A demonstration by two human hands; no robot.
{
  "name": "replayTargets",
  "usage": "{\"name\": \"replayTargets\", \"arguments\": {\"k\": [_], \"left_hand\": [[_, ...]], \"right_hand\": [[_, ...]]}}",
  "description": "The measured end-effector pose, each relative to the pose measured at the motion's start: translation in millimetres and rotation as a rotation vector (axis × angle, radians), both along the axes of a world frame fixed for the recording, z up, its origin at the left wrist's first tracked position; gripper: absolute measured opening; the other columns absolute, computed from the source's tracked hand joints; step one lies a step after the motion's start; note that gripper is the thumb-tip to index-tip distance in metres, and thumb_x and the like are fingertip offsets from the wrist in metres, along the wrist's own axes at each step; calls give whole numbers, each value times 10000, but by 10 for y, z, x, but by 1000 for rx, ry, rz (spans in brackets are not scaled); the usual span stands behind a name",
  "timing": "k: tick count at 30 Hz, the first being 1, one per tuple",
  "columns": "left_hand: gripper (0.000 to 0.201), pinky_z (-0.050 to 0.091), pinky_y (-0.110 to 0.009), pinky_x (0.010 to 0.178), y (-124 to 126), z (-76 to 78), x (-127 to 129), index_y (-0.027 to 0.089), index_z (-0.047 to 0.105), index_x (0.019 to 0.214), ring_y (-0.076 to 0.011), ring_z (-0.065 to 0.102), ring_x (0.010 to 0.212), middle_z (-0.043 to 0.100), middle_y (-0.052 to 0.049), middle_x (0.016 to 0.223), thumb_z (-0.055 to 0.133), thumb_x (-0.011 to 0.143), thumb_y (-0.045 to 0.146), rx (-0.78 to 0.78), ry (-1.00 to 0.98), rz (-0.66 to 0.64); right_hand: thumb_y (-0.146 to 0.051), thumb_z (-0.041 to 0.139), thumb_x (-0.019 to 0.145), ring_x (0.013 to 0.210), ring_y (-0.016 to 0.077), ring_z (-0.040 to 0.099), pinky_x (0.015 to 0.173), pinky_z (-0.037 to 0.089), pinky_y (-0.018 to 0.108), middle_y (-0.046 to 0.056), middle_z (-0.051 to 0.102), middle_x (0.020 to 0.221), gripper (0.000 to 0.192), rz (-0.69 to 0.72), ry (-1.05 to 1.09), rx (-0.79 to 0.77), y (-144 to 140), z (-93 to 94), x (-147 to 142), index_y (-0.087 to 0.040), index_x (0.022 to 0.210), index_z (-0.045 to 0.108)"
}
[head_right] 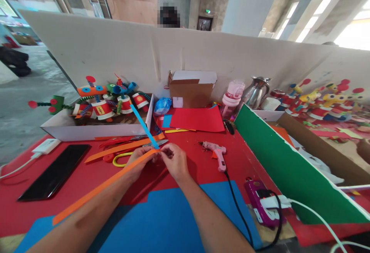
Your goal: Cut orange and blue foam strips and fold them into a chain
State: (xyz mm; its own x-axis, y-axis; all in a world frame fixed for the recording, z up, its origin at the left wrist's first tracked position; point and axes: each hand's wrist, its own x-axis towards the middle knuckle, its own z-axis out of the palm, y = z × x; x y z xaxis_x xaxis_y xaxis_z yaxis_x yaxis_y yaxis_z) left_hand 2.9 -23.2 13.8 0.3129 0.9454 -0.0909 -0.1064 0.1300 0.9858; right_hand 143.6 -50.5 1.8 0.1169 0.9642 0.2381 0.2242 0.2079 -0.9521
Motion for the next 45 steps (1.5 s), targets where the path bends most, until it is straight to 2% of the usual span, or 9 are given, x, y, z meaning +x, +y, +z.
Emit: {"name": "replayTargets", "arguments": {"k": [5, 9, 16, 21, 26, 31, 37, 41, 45], "left_hand": [[225, 406, -269, 528, 28, -67, -17, 150, 582, 510, -109, 459, 483, 527, -5, 490, 730, 579, 306, -92, -64, -37], [206, 411, -272, 533, 24, -63, -25, 146, 603, 535, -111, 469, 489, 538, -11, 501, 734, 580, 298, -77, -83, -43], [250, 421, -271, 501, 31, 28, -27, 141, 626, 520, -118, 484, 485, 574, -24, 504, 774, 528, 343, -107, -3, -72], [265, 425, -257, 501, 63, 19, -43, 139, 627, 525, -128, 532, 483, 614, -25, 502, 796, 505, 343, -126, 61, -105], [227, 439, -247, 536, 76, -41, -51, 138, 649, 559, -125, 553, 522, 644, -20, 546, 785, 513, 314, -83, 121, -152], [184, 429, -265, 543, 44, -84, -27, 154, 646, 586, -121, 525, 513, 611, -14, 535, 704, 626, 323, 29, 71, -73], [213, 472, -307, 723, -18, -25, 18, 173, 652, 777, -181, 608, 763, 674, -39, 796, 705, 660, 343, 138, 112, -21], [222, 455, -266, 663, -26, -58, 37, 179, 591, 732, -146, 572, 700, 614, 4, 716, 691, 678, 369, 155, 131, 16], [233, 425, -243, 579, -17, -102, 41, 183, 551, 679, -118, 515, 604, 558, 28, 634, 663, 678, 387, 125, 107, 69]], "right_hand": [[-229, 598, 779, 687, 153, 620, 633, 497, 254, 36, 664, 764, 82, -36, -161, 159, -29, 25, 1, -218, 781, 679], [-279, 592, 808, 686, 152, 620, 607, 491, 245, 43, 661, 753, 119, -25, -194, 160, -41, 63, 4, -211, 783, 686], [-334, 637, 753, 566, 129, 605, 551, 472, 238, -1, 642, 676, 155, 74, 84, -66, 21, -11, 10, -200, 830, 627], [-396, 653, 725, 537, 130, 604, 560, 466, 243, -14, 641, 577, 226, 204, 184, -249, 38, -6, 57, -180, 789, 677], [-403, 706, 671, 529, 123, 599, 564, 461, 239, -12, 657, 568, 232, 156, 253, -315, 26, 20, 78, -177, 721, 693], [-430, 729, 630, 501, 121, 597, 562, 486, 248, -19, 638, 538, 266, 70, 387, -322, 35, 8, 12, -178, 688, 666], [-404, 755, 585, 481, 110, 573, 527, 502, 245, -32, 619, 531, 262, -96, 613, -255, 59, -34, -82, -182, 688, 660], [-379, 753, 592, 455, 93, 547, 480, 486, 223, -31, 628, 543, 233, -102, 614, -230, 44, -45, -121, -176, 671, 670], [-408, 771, 580, 488, 116, 588, 537, 528, 257, -14, 641, 551, 274, -40, 626, -269, 29, -39, -128, -171, 673, 670]]}}
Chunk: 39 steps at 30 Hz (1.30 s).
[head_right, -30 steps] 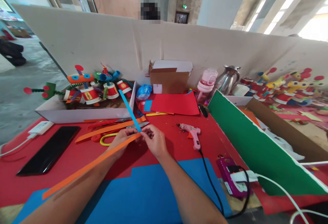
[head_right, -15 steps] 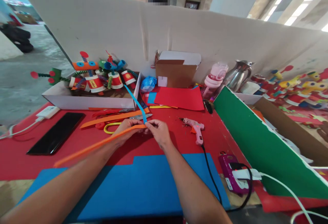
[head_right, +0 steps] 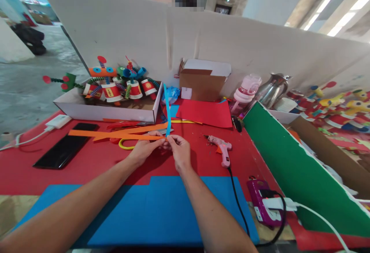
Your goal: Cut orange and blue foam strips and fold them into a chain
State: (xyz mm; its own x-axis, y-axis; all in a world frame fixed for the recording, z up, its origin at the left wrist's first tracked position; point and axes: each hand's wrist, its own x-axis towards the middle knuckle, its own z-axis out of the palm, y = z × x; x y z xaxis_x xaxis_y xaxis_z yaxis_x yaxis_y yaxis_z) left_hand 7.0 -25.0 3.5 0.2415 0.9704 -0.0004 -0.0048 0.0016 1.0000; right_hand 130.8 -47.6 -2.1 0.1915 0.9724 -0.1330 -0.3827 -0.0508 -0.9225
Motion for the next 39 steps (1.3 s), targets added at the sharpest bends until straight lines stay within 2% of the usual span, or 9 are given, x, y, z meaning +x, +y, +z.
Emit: {"name": "replayTargets", "arguments": {"k": [5, 9, 12, 16, 20, 23, 29, 32, 39], "left_hand": [[250, 422, -242, 572, 8, 7, -11, 180, 539, 670, -108, 501, 572, 552, 33, 616, 674, 655, 390, -43, -35, -7], [218, 402, -229, 552, 20, -4, -23, 181, 538, 646, -101, 479, 565, 525, 39, 597, 666, 663, 356, -2, -11, 18], [202, 406, -231, 555, 23, -15, -28, 180, 547, 641, -105, 482, 576, 533, 31, 607, 666, 666, 340, 28, 11, 10], [201, 407, -232, 558, 6, -6, -23, 180, 545, 651, -109, 487, 580, 535, 29, 603, 640, 698, 351, 25, 11, -19], [216, 397, -232, 571, -9, 4, -19, 183, 536, 646, -109, 486, 589, 525, 34, 605, 606, 727, 370, 26, 4, -26], [210, 397, -235, 590, -11, 10, -24, 184, 543, 656, -116, 495, 604, 540, 29, 609, 598, 737, 369, 30, 68, -13], [220, 410, -235, 581, -23, 70, -24, 185, 539, 655, -119, 490, 591, 532, 26, 590, 600, 721, 385, 14, 50, -16], [217, 416, -237, 584, -31, 98, -23, 186, 553, 654, -124, 499, 597, 538, 21, 600, 608, 718, 386, 21, 63, -18], [212, 413, -247, 607, -13, 71, -29, 192, 581, 634, -142, 504, 631, 565, 6, 621, 620, 715, 384, 70, 114, -12]], "right_hand": [[-465, 795, 568, 547, 139, 637, 616, 562, 290, 17, 670, 590, 350, 77, 89, -55, 24, 1, 54, -162, 687, 665], [-457, 792, 600, 586, 141, 654, 653, 569, 289, 33, 689, 639, 342, 138, 127, -96, 37, 5, 98, -157, 708, 667], [-439, 814, 560, 578, 134, 650, 676, 569, 290, 26, 686, 634, 354, 170, 93, -115, 31, 5, 113, -150, 712, 678], [-431, 836, 496, 553, 124, 635, 679, 569, 296, 10, 679, 619, 382, 137, 66, -112, 26, -12, 112, -151, 708, 686], [-435, 824, 515, 549, 119, 630, 677, 565, 291, 7, 670, 602, 369, 97, 58, -103, 35, -35, 100, -151, 706, 685], [-427, 829, 510, 547, 118, 630, 671, 563, 285, -3, 657, 578, 367, 100, 63, -98, 40, -39, 96, -154, 706, 683], [-437, 810, 547, 579, 130, 650, 707, 566, 297, 10, 670, 609, 354, 136, 98, -87, 25, -1, 105, -148, 702, 680], [-393, 836, 510, 590, 116, 652, 723, 563, 271, 13, 689, 643, 350, 140, 107, -93, 14, 4, 102, -147, 710, 688], [-393, 841, 494, 523, 113, 630, 643, 559, 266, -2, 671, 573, 340, 139, 62, -107, 17, -13, 117, -160, 675, 672]]}}
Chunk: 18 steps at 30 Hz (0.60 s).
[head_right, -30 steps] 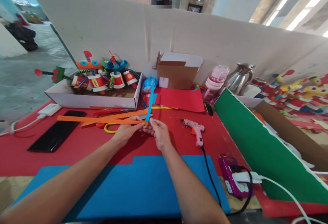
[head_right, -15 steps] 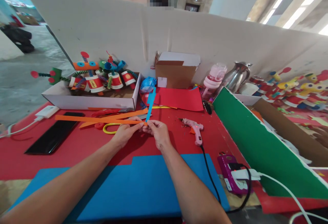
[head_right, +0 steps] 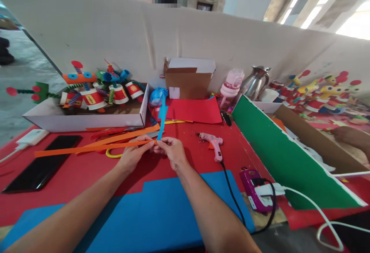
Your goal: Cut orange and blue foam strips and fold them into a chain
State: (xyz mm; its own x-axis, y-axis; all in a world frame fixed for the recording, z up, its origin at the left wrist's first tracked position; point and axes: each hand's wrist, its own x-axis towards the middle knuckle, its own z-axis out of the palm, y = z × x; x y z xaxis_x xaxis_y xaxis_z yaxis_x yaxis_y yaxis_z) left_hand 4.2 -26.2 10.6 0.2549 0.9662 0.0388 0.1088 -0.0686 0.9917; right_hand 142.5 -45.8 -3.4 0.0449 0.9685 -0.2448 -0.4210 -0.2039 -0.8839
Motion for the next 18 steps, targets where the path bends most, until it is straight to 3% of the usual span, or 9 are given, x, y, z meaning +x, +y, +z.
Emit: {"name": "replayTargets", "arguments": {"k": [6, 11, 18], "left_hand": [[214, 402, -250, 620, 39, -61, -24, 201, 566, 631, -145, 510, 640, 570, 16, 618, 580, 737, 386, 96, 74, 24], [303, 422, -273, 590, 40, -70, -11, 178, 560, 631, -157, 544, 589, 591, -8, 596, 605, 721, 465, -20, -28, 29], [296, 442, -261, 586, 36, -82, 28, 166, 567, 637, -139, 546, 592, 601, -1, 607, 672, 656, 441, -29, -90, 37]], "right_hand": [[-401, 847, 470, 521, 109, 637, 590, 525, 228, 10, 682, 587, 370, 51, 8, -15, -13, 47, 35, -149, 678, 675], [-404, 820, 510, 470, 99, 616, 454, 416, 174, -4, 650, 528, 342, 2, -112, -28, -8, 47, 33, -147, 651, 644], [-375, 819, 512, 511, 120, 628, 558, 516, 245, 4, 672, 582, 326, -36, -89, 33, -40, 40, -39, -168, 637, 601]]}}
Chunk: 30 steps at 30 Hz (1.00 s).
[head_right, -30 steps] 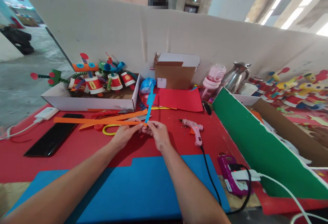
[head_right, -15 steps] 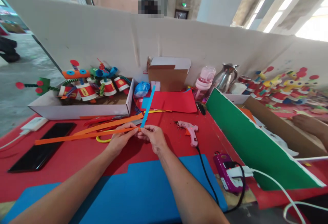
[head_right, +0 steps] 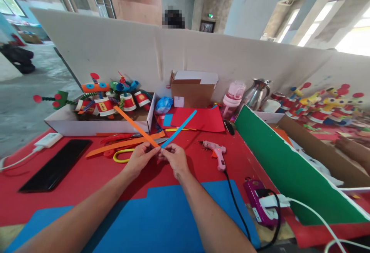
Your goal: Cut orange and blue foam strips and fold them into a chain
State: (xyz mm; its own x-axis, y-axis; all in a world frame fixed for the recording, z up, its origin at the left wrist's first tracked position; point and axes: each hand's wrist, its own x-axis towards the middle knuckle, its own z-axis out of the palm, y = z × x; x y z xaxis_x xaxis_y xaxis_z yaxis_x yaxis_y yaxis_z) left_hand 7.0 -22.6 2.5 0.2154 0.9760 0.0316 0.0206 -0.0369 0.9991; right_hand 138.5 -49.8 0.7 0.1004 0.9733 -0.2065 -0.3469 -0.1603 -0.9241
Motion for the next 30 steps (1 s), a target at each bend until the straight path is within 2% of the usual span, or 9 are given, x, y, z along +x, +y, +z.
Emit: {"name": "replayTargets", "arguments": {"k": [7, 12, 15, 18, 20, 25, 30], "left_hand": [[272, 397, -249, 555, 45, -36, -45, 167, 552, 573, -128, 503, 561, 567, 15, 553, 657, 662, 402, 8, 111, 9], [354, 414, -243, 569, 16, 6, -22, 158, 592, 684, -116, 507, 564, 596, 3, 617, 557, 776, 498, -24, -75, -50], [340, 433, -253, 592, 4, 7, -3, 157, 593, 734, -126, 533, 595, 615, -12, 668, 588, 759, 496, -37, -92, -74], [270, 438, -255, 626, 13, -26, 2, 164, 573, 689, -126, 537, 620, 596, 2, 660, 660, 700, 419, 7, -29, -52], [248, 431, -255, 625, 27, -54, -1, 167, 560, 655, -123, 528, 609, 583, 9, 632, 658, 695, 391, 21, -8, -50], [248, 426, -270, 606, 51, -76, -21, 164, 558, 634, -131, 532, 580, 601, -6, 611, 655, 691, 385, -15, -38, -145], [291, 433, -265, 599, 38, -26, -16, 163, 583, 669, -133, 542, 583, 614, -10, 624, 618, 723, 447, -30, -50, -141]], "right_hand": [[-388, 805, 534, 485, 126, 626, 454, 437, 202, 20, 668, 562, 337, 42, -88, -60, 4, 23, -1, -150, 661, 603], [-411, 800, 526, 508, 131, 641, 443, 401, 190, 32, 682, 591, 360, -45, -45, -88, 20, 24, -6, -152, 669, 595], [-392, 816, 511, 528, 127, 636, 502, 456, 218, 16, 675, 596, 350, -82, 20, -46, 22, 10, -18, -157, 673, 613], [-375, 826, 491, 532, 116, 619, 567, 492, 242, -2, 661, 584, 339, -96, 50, -15, 22, 2, -30, -160, 656, 622], [-380, 817, 497, 504, 107, 601, 512, 453, 220, -3, 654, 566, 331, -72, 17, -26, 23, 2, -27, -154, 642, 624], [-407, 778, 537, 463, 107, 577, 420, 338, 195, -13, 628, 521, 330, 17, -45, -34, 23, 9, 9, -143, 701, 666], [-413, 772, 549, 501, 125, 596, 481, 408, 220, -9, 634, 536, 300, -70, -27, -10, 10, 16, -32, -162, 674, 667]]}}
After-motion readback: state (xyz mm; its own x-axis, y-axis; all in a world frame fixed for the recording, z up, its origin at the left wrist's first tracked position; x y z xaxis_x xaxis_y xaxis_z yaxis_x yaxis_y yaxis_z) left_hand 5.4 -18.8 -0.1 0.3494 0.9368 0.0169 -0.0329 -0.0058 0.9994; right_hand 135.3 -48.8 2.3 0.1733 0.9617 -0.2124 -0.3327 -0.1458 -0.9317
